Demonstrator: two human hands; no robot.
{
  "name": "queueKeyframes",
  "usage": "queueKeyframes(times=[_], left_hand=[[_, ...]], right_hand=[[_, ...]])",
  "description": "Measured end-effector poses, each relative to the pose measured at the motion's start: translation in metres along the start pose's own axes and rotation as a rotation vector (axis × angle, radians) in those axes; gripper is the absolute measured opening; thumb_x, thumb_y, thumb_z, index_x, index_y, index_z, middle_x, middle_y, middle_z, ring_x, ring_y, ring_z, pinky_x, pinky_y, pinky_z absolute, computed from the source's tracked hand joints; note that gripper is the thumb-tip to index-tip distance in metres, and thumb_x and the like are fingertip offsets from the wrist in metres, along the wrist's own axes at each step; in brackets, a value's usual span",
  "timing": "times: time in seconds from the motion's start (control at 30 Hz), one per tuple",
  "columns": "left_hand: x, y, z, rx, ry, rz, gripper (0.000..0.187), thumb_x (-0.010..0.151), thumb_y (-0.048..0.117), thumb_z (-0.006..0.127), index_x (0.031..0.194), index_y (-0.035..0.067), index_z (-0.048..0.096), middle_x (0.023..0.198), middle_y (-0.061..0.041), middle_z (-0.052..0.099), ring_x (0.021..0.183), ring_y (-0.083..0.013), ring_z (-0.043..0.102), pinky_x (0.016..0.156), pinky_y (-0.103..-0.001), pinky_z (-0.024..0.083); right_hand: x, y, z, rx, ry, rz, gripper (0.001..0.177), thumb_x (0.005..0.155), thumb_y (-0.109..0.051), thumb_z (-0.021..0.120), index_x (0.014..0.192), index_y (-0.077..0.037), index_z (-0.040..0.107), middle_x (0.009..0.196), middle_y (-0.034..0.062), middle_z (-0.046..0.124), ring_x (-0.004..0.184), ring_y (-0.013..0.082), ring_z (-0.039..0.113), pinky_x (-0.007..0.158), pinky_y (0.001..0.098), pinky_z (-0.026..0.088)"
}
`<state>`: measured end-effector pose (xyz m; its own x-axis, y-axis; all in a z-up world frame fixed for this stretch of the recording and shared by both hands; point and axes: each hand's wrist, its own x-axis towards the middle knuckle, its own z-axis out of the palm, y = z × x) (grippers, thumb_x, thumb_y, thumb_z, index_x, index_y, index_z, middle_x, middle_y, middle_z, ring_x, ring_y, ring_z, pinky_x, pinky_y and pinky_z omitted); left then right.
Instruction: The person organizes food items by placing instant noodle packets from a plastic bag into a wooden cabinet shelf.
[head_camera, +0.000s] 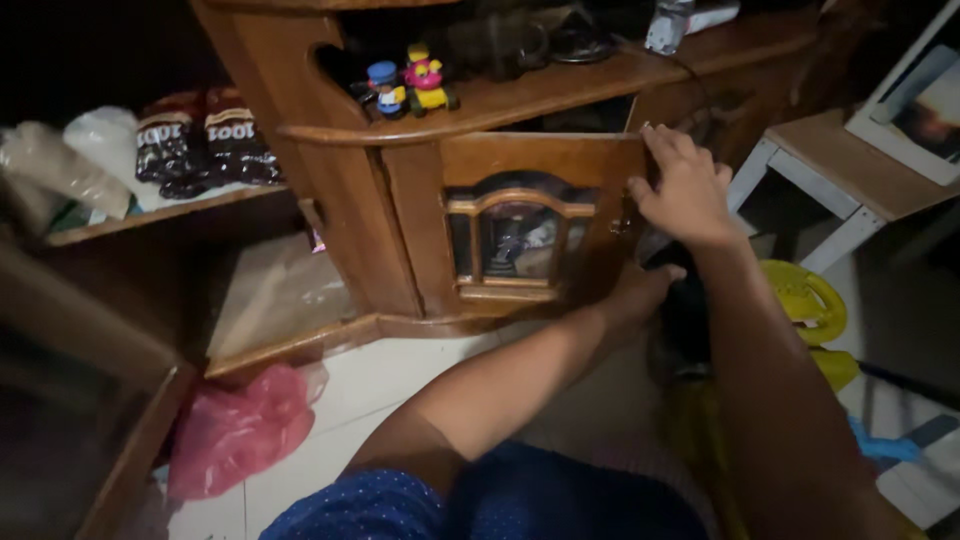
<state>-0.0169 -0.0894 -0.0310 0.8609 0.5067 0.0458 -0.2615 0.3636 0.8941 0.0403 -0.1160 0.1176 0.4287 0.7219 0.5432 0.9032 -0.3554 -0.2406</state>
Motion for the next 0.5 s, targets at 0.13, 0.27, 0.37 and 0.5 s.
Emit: queueKeyframes(times=[0.13, 0.27, 0.37, 0.5], left_hand=[[-0.033, 0.037, 0.018, 0.258, 0.172, -0.308, 0.065, 0.083, 0.029, 0.076, 0.134, -0.006, 0.056, 0.125, -0.023, 0.065, 0.111, -0.0319, 0.066, 0.093, -0.043, 0.054], [-0.040, 0.051, 0.024, 0.421, 0.198, -0.448, 0.074, 0.088, 0.032, 0.076, 0.146, 0.000, 0.044, 0.138, -0.024, 0.054, 0.127, -0.0365, 0.056, 0.104, -0.045, 0.049], [-0.002, 0.024, 0.023, 0.466, 0.130, -0.319, 0.072, 0.081, 0.025, 0.079, 0.140, -0.002, 0.048, 0.132, -0.022, 0.060, 0.123, -0.0335, 0.060, 0.103, -0.045, 0.051], [0.026, -0.017, 0.006, 0.203, -0.213, 0.194, 0.059, 0.078, 0.019, 0.071, 0.131, -0.006, 0.063, 0.125, -0.021, 0.067, 0.115, -0.0314, 0.065, 0.099, -0.041, 0.052]], right_hand=[[0.000, 0.001, -0.009, -0.015, -0.044, -0.022, 0.077, 0.085, -0.032, 0.074, 0.155, -0.013, 0.048, 0.157, 0.0123, 0.046, 0.136, 0.0409, 0.046, 0.106, 0.0621, 0.033], [0.009, 0.001, -0.014, 0.017, -0.105, 0.009, 0.077, 0.087, -0.037, 0.072, 0.156, -0.015, 0.047, 0.156, 0.0134, 0.046, 0.138, 0.0414, 0.044, 0.107, 0.0638, 0.032], [0.022, 0.001, -0.022, -0.038, -0.181, 0.037, 0.073, 0.087, -0.042, 0.070, 0.153, -0.018, 0.050, 0.156, 0.0122, 0.046, 0.141, 0.0405, 0.040, 0.112, 0.0628, 0.028], [0.032, 0.028, -0.020, 0.033, 0.086, -0.147, 0.066, 0.099, -0.049, 0.059, 0.153, -0.012, 0.051, 0.159, 0.0191, 0.043, 0.147, 0.0471, 0.029, 0.115, 0.0640, 0.019]])
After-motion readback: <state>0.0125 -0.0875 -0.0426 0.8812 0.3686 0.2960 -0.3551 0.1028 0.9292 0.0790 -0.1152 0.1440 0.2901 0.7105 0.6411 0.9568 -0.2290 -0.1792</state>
